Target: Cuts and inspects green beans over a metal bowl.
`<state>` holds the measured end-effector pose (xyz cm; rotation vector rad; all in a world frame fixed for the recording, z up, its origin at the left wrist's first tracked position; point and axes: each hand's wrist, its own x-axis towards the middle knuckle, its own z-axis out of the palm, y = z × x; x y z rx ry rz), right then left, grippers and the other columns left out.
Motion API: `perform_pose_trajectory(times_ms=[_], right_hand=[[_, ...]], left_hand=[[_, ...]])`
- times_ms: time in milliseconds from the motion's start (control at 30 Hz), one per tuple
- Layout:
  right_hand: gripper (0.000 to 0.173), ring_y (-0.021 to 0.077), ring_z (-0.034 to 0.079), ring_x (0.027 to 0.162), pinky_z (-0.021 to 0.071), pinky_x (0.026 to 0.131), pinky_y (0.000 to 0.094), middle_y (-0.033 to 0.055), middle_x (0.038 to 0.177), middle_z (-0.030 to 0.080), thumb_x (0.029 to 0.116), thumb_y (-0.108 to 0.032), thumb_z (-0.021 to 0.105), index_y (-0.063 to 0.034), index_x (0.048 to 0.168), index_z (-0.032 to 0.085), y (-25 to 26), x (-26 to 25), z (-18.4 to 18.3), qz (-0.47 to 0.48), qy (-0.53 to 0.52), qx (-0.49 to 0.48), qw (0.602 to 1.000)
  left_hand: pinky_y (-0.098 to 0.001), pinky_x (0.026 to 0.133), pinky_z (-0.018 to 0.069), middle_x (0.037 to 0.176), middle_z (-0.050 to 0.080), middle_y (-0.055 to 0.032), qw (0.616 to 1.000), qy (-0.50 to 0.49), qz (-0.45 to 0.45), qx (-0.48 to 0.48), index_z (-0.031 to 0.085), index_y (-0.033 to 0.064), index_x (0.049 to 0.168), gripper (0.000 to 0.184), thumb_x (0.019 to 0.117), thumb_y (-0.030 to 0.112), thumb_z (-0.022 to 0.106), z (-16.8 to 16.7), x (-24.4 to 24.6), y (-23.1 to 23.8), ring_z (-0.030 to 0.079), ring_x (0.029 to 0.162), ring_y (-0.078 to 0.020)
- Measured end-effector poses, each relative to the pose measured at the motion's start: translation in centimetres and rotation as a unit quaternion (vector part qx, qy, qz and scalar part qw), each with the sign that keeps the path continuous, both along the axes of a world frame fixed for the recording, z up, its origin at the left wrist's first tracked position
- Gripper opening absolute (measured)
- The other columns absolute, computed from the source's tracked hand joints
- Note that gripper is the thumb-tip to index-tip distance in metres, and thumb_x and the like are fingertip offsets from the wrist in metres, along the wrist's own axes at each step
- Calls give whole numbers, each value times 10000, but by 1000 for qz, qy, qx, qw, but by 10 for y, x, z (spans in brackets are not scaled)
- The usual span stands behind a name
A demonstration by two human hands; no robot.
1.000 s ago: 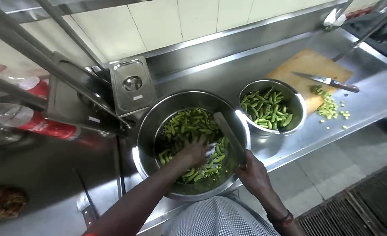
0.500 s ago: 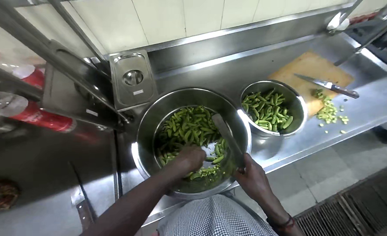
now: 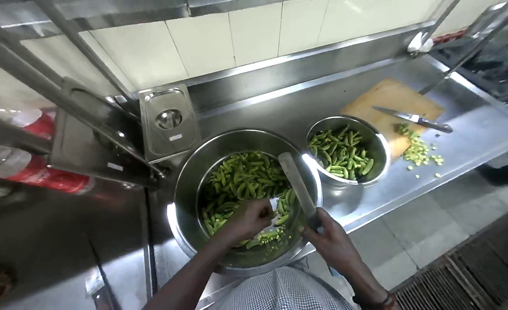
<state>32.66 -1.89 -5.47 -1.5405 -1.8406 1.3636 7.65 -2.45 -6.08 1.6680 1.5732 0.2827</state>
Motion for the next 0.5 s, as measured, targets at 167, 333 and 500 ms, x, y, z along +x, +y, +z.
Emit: perform_pose_trajectory(times_ms=[167, 333, 500], right_hand=[[382, 112, 671, 764, 589, 703, 345, -17, 871, 685, 893, -438, 749, -143, 1117, 658, 0, -22, 19, 63, 66, 57, 994], [371, 86, 580, 626, 525, 575, 288, -45, 750, 609, 826, -446, 813, -162, 997, 647, -1, -49, 36, 108, 80, 110, 985], [367, 59, 541, 563, 485, 519, 259, -63, 672, 563, 836, -481, 788, -167, 935, 626, -5, -62, 39, 114, 49, 161, 979]], left_hand=[[-321, 795, 597, 941, 710, 48, 968, -155, 165, 106, 705, 175, 1017, 166, 869, 144, 771, 37, 1, -47, 685, 877, -91], [-266, 808, 602, 984, 708, 76, 941, -185, 176, 220, 730, 183, 972, 150, 836, 135, 770, 43, 7, -68, 680, 910, -51], [-248, 834, 589, 1001, 698, 85, 933, -166, 168, 273, 723, 187, 966, 143, 832, 165, 769, 39, 4, -72, 668, 941, -37]])
